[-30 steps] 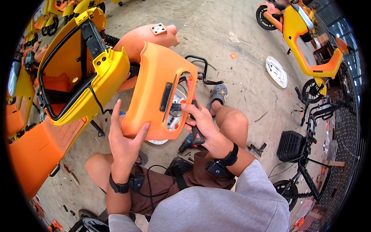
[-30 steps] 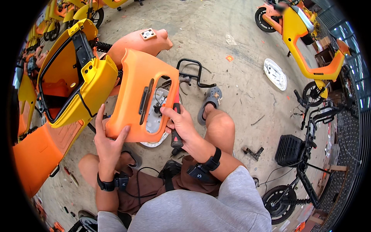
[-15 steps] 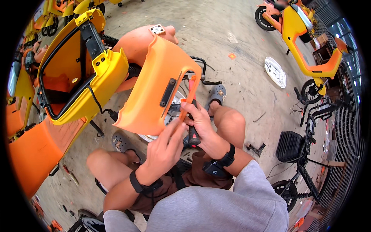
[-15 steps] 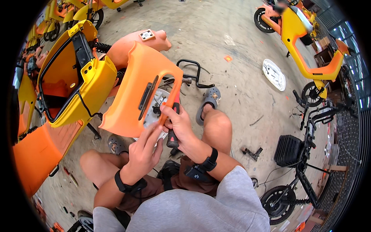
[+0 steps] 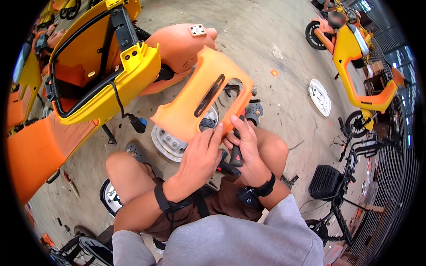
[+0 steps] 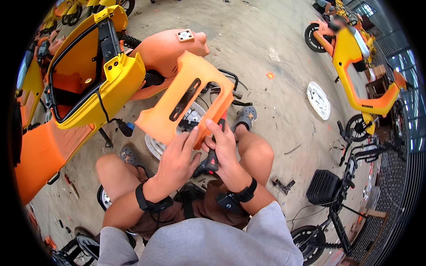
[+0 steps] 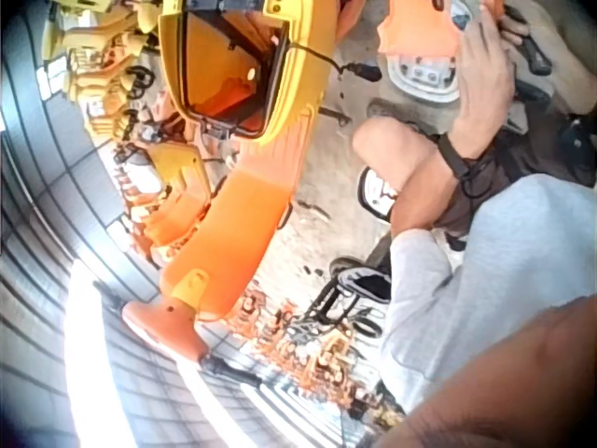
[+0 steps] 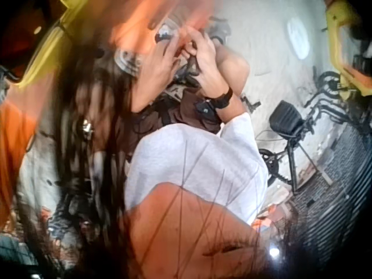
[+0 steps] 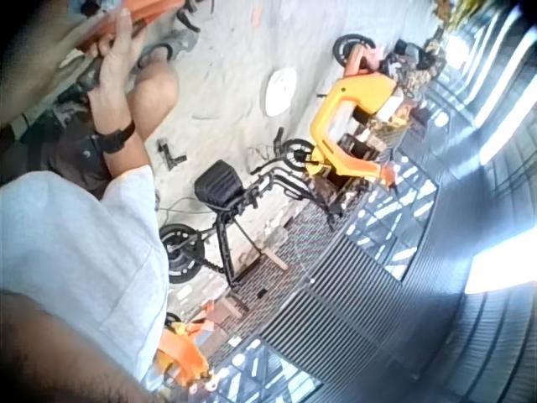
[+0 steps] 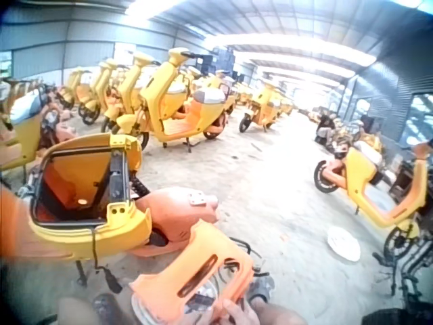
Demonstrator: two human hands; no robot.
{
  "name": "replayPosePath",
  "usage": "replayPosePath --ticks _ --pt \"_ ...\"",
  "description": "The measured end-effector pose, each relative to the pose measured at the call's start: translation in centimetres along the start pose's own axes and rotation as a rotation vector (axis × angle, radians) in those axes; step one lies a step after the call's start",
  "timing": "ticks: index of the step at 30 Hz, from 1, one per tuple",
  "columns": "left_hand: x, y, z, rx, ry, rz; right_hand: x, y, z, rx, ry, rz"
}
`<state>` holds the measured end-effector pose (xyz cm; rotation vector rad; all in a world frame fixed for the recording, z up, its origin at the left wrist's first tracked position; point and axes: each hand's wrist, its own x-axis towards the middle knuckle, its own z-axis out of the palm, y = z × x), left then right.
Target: The person uses a power drill to make holes in an orange plastic panel and then uses a hammer to tap a metal bracket into place on the part.
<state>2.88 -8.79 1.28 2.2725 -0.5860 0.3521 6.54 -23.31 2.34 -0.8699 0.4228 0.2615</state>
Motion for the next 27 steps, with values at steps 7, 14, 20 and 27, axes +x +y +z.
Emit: replayPosePath --ticks 7,14,20,27 --pt "1.1 -1.5 0.7 -0.004 0.115 -0.100 0.0 -0.8 -1.1 0.219 -0.229 0.138" --pt "3.0 -3.0 -1.9 -0.549 0.306 -0.480 -0.2 -0.6 -1.1 0.171 -0.222 0.148" --pt "2.3 -5.7 -4.3 -0.960 0.484 -0.613 -0.5 -0.5 -1.1 -0.001 -0.090 0.034" --pt "2.4 -5.2 -5.7 -1.340 0.604 -0.678 -0.8 0.0 -0.7 -0.084 -0.068 -0.208"
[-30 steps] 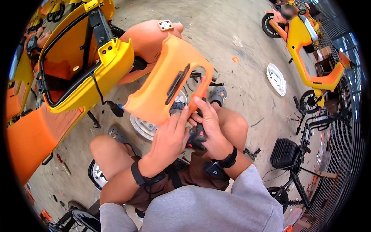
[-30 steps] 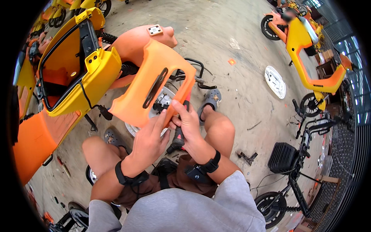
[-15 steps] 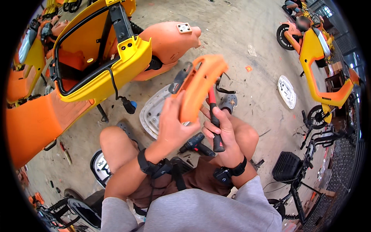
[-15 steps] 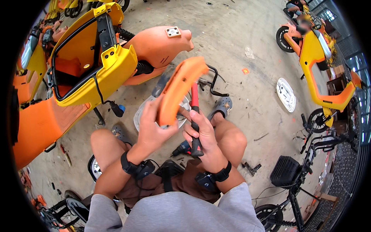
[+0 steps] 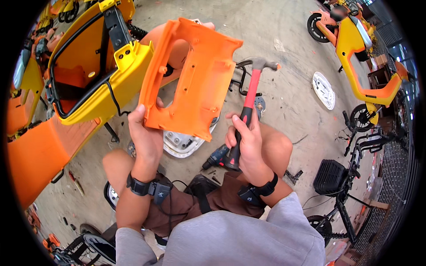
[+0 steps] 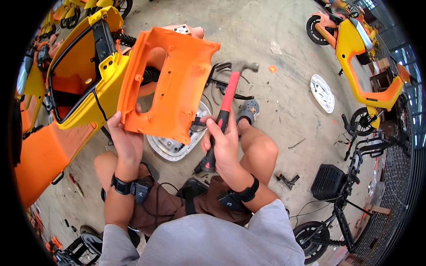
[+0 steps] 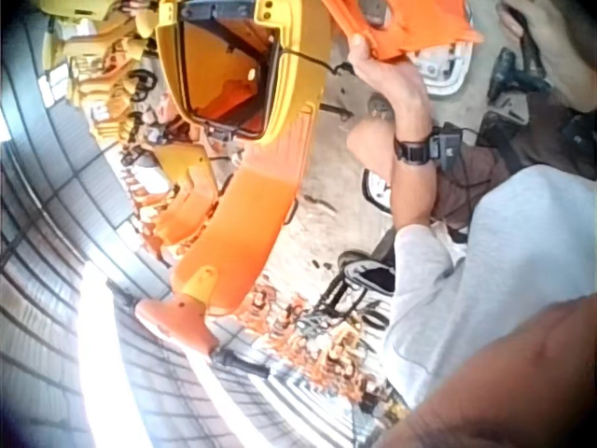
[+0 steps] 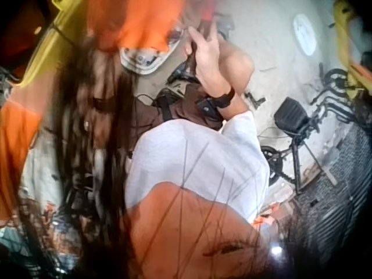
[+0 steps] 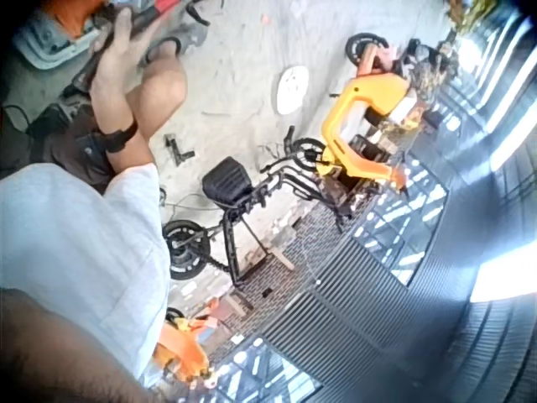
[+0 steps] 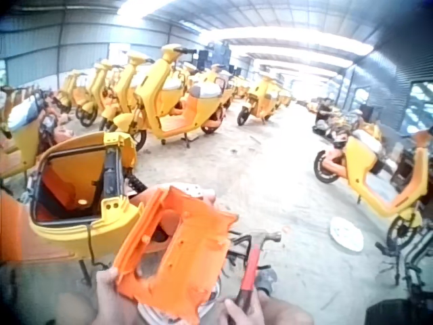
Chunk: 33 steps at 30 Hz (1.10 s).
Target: The person uses a power drill to make holes in an orange plastic panel and then uses a hammer to tap a metal bracket into place on the part.
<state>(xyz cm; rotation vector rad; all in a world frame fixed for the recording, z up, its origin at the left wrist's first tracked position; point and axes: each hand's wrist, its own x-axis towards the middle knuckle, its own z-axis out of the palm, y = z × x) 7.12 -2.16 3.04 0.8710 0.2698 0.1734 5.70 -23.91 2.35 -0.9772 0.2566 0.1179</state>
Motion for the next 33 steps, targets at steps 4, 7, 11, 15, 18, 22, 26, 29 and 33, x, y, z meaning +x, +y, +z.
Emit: replayPosePath --ticks 4,7,11,15,18,22,26,29,33 --pt "-0.3 0.2 1.2 -0.097 0.162 0.006 0.3 -0.4 0.4 -0.147 0.052 -0.144" --pt "-0.1 0.4 -0.2 -0.122 0.072 -0.007 0.8 -0.4 0.4 -0.119 0.035 -0.190" --pt "-0.3 0.4 -0.8 -0.148 0.042 -0.062 1.0 0.1 0.9 -0.135 0.033 -0.199" --pt "-0.8 -0.1 -1.7 -0.158 0.009 -0.149 1.3 0.4 0.8 -0.102 0.002 -0.126" --pt "-1.3 0.2 -0.5 -0.108 0.103 -0.260 1.3 0.6 0.8 -0.030 -0.066 -0.055" --pt "-0.8 -0.2 -1.1 -0.092 0.082 -0.349 1.1 0.6 1.7 -0.049 -0.107 0.016" --pt "-0.5 -0.1 -1.1 -0.136 0.117 -0.491 0.7 1.5 1.3 -0.034 -0.149 0.044" --pt "-0.9 -0.1 -0.2 -0.118 0.130 -0.527 0.3 1.2 1.9 -0.140 -0.040 0.087" --pt "-0.5 -0.2 -1.2 -0.093 0.037 -0.602 0.8 1.8 1.5 -0.121 -0.076 0.079"
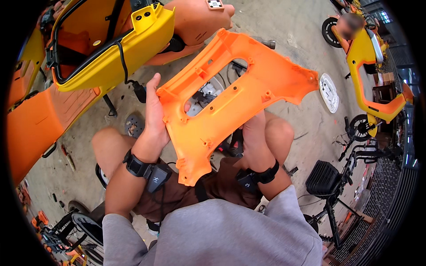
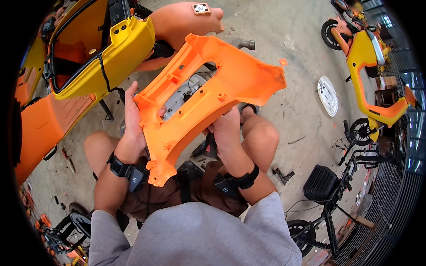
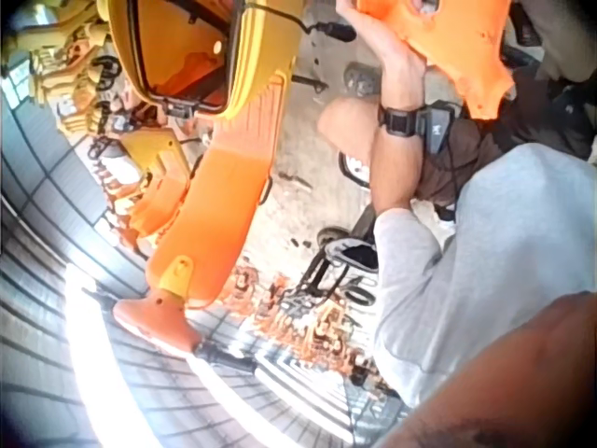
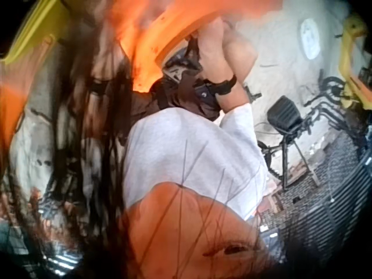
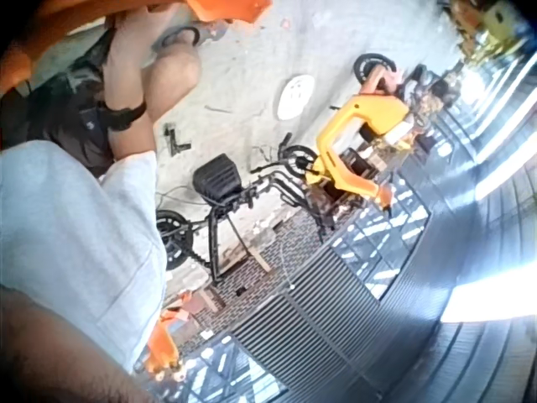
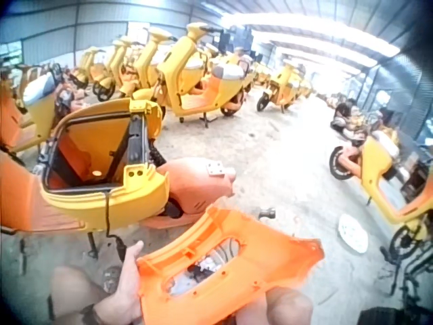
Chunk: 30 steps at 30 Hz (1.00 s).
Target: The person uses a power drill to make holes in an orange plastic panel and then uses a hammer to tap a metal bracket into place on the part.
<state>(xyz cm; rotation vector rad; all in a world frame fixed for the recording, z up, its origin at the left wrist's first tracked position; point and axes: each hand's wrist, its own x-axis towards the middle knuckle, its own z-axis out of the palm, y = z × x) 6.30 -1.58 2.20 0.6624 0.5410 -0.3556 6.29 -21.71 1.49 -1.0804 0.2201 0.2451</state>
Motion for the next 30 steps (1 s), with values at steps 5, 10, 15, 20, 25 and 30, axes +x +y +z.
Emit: replayPosePath --ticks 5,10,15,20,25,30 --pt "-0.4 0.1 0.8 0.070 0.010 0.014 -0.5 -0.6 0.7 0.004 0.081 -0.045" --pt "-0.1 0.3 0.4 0.139 0.003 0.029 0.0 -0.5 0.0 -0.094 0.055 -0.077" --pt "-0.6 0.5 -0.3 0.111 -0.074 0.061 -3.9 -2.1 -1.4 -1.083 0.102 -0.479" --pt "-1.0 0.7 -0.3 0.048 -0.068 0.011 -4.3 -2.7 -1.0 -1.586 0.010 -0.869" --pt "-0.8 0.7 -0.5 0.057 -0.109 0.007 -4.5 -3.3 -1.2 -1.600 -0.022 -0.877" --pt "-1.5 1.1 -0.4 0.015 -0.192 0.039 -4.2 -3.1 -1.3 -1.548 -0.039 -0.867"
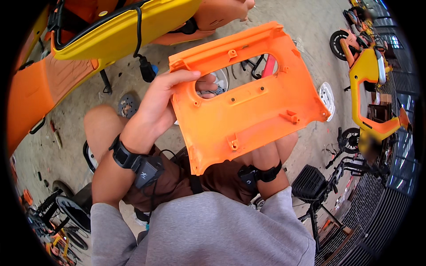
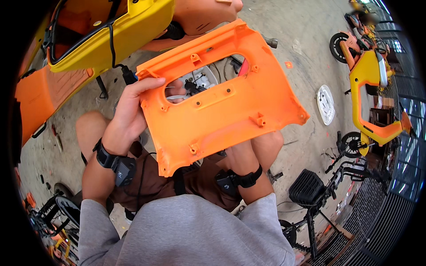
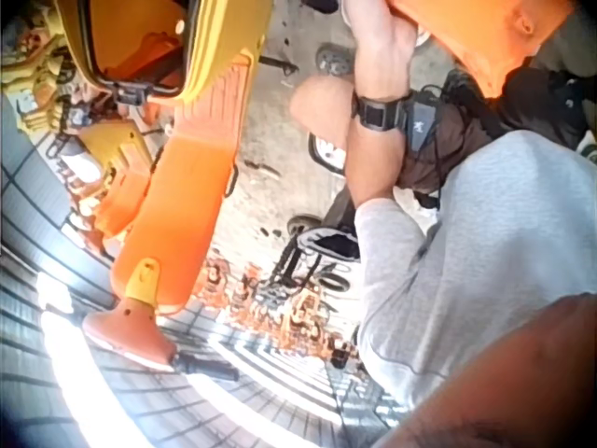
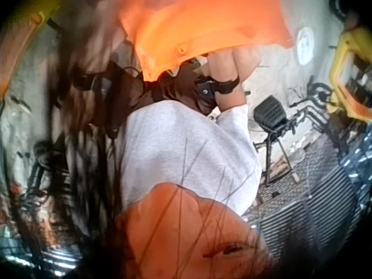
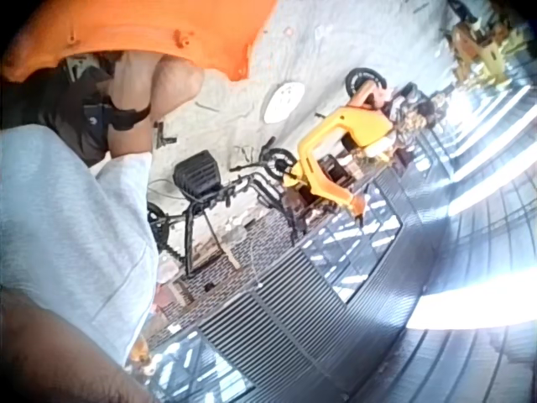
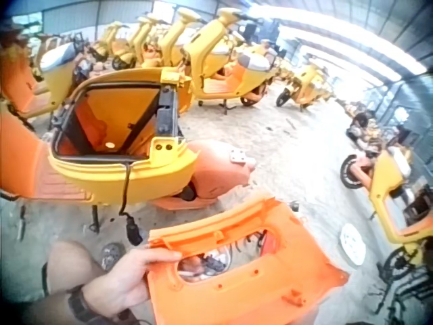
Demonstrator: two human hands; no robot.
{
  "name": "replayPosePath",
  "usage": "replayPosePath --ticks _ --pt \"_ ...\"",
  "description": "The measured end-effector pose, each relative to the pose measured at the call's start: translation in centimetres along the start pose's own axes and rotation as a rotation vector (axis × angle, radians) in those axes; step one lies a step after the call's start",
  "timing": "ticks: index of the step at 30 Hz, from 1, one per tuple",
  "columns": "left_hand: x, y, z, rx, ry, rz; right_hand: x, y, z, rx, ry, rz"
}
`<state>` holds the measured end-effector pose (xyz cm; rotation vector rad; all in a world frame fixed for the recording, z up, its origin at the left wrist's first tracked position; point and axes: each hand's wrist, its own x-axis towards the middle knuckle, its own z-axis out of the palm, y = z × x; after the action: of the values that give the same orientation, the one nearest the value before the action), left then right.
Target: The person uses a power drill to make holes in an orange plastic panel and then uses a hammer to tap a metal bracket into place on the part.
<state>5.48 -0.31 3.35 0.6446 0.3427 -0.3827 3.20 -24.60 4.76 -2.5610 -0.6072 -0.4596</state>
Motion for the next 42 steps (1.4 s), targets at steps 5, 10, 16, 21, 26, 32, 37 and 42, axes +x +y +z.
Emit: replayPosePath --ticks 5,10,16,21,26,32,37,42 --pt "-0.7 0.4 0.9 -0.008 -0.154 -0.078 0.1 -0.3 0.0 0.060 0.006 0.037" --pt "-0.8 0.2 0.4 0.149 -0.141 -0.223 -0.1 -0.2 0.3 0.115 0.015 0.068" --pt "-1.3 -0.2 0.7 0.143 -0.280 -0.257 -0.3 0.1 0.6 0.241 0.029 0.136" --pt "-1.7 -0.1 0.6 0.039 -0.345 -0.270 -0.2 -0.1 1.5 0.615 0.041 0.363" --pt "-2.7 0.0 1.8 0.079 -0.304 -0.194 0.4 1.4 3.8 1.146 0.006 0.735" --pt "-3.1 -0.1 1.1 -0.074 -0.203 -0.052 1.6 2.9 5.7 1.314 0.041 0.899" --pt "-3.5 -0.1 0.4 0.282 -0.058 0.337 2.3 3.2 5.1 1.331 0.173 1.089" --pt "-2.9 -1.2 -1.8 0.437 0.038 0.272 0.2 5.0 5.1 1.212 0.416 0.827"
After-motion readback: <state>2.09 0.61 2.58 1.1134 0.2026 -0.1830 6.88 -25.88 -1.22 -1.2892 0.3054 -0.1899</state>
